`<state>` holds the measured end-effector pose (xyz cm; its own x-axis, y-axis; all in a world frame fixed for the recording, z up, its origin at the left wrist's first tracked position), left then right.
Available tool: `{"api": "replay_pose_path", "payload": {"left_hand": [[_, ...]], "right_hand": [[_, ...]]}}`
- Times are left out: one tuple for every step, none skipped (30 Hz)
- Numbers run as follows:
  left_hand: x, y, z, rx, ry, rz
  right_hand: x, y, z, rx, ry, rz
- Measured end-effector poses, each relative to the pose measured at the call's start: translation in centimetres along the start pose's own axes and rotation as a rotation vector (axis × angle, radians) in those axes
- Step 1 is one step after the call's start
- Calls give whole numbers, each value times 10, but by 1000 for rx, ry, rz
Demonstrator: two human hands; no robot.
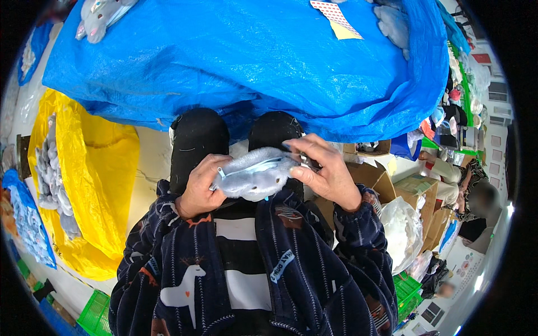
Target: The person sits on the floor and repeatedly trims loose threads and fabric on small gray stuffed toys using small scissors. They pick up each toy, snip stray fibers, and place the toy back on a blue tarp. The process is repeated for multiple toys.
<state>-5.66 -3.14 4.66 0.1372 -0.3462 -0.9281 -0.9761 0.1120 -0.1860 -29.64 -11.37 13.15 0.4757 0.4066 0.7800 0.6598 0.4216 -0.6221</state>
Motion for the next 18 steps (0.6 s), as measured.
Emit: {"api": "replay_pose_path", "payload": {"left_hand": [[0,0,0,3,-1,-2],[1,-1,0,6,-2,-4],[2,-1,0,7,-3,-7],[2,-1,1,6,-3,-4],[3,-1,1,4,-3,-1],[4,-1,1,4,-3,3],[4,-1,1,4,-14,2],[3,-2,0,4,-25,-1],[3,-1,0,5,-35,-1],[3,-1,-1,0,-29,-5],[3,-1,-1,-4,-24,-9],[4,-1,-1,-7,-17,-12],[4,-1,0,-29,-73,45],[4,-2,4,-52,-130,101],[5,-3,4,-77,-182,155],[4,-3,2,-124,-213,211],[3,-2,-2,-172,-245,266],[2,-3,-5,-219,-275,323]], "right_hand": [[2,0,-1,12,-33,63],[2,0,-1,65,-26,76],[2,0,0,119,-21,90],[1,0,1,172,-16,103],[1,-1,0,184,-35,142],[2,-2,-1,202,-28,143],[4,-3,-2,219,-20,145],[4,-3,-3,236,-14,146],[4,-3,-3,230,-27,165],[3,-2,-2,224,-40,183],[2,-1,-2,218,-54,201],[0,1,-2,182,-59,164],[-3,4,-3,147,-65,126],[-7,7,-3,112,-72,88],[-12,8,-5,46,5,-22],[-18,10,-6,-20,80,-132],[-22,16,-2,-58,189,-231],[-25,22,2,-110,295,-333]]}}
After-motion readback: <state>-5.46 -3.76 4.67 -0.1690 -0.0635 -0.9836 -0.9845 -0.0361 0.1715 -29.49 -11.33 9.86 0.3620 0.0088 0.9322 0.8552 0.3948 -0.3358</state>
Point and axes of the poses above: each hand's wrist, its own z-axis away from the middle knuckle, its own y-axis out of the palm, x = y × z, the point moved 1 cm from there along -z, towards the middle knuckle, and after that the axes turned 9 degrees about z, right-handed, at the moved point
